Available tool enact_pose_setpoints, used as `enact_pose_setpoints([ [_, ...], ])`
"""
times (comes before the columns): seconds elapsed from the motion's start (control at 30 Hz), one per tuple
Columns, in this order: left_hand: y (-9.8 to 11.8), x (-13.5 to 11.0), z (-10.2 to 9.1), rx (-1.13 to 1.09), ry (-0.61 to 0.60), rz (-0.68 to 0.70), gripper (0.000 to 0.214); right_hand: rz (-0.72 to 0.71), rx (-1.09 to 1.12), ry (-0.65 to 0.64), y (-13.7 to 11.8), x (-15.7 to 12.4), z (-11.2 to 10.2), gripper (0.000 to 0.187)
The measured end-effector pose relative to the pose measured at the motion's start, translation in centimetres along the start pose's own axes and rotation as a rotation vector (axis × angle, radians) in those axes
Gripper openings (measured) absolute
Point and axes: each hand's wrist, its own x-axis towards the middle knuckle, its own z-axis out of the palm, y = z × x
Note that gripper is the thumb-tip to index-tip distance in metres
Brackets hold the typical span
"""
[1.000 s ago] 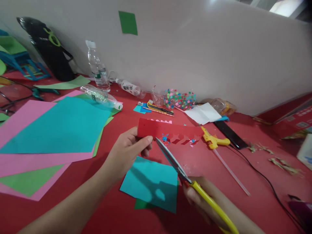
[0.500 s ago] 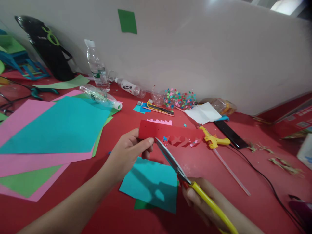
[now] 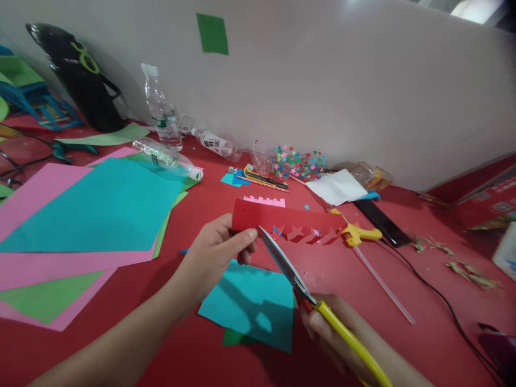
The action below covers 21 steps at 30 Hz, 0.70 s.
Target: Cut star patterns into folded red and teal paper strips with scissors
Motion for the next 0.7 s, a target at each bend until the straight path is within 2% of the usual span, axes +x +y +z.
enact_pose_setpoints([
  [0.1, -0.2, 0.0, 0.0, -0.017, -0.001, -0.011, 0.013, -0.015, 0.004, -0.006, 0.1, 0.1, -0.1, 0.061],
  [0.3, 0.1, 0.0, -0.4, -0.048, -0.033, -0.004, 0.011, 0.043, 0.016, -0.043, 0.3, 0.3, -0.5, 0.063],
  [0.43, 0.2, 0.1, -0.7, -0.083, -0.008, 0.018, 0.009, 0.064, -0.018, -0.084, 0.6, 0.4, -0.9, 0.065],
  [0.6, -0.1, -0.3, -0.2, -0.149, 0.006, 0.003, 0.006, 0.008, 0.058, -0.113, 1.6, 0.6, -0.5, 0.061],
  [0.7, -0.3, -0.6, 0.3, -0.175, -0.009, -0.012, 0.005, -0.039, 0.102, -0.082, 2.1, 0.6, -0.2, 0.062],
])
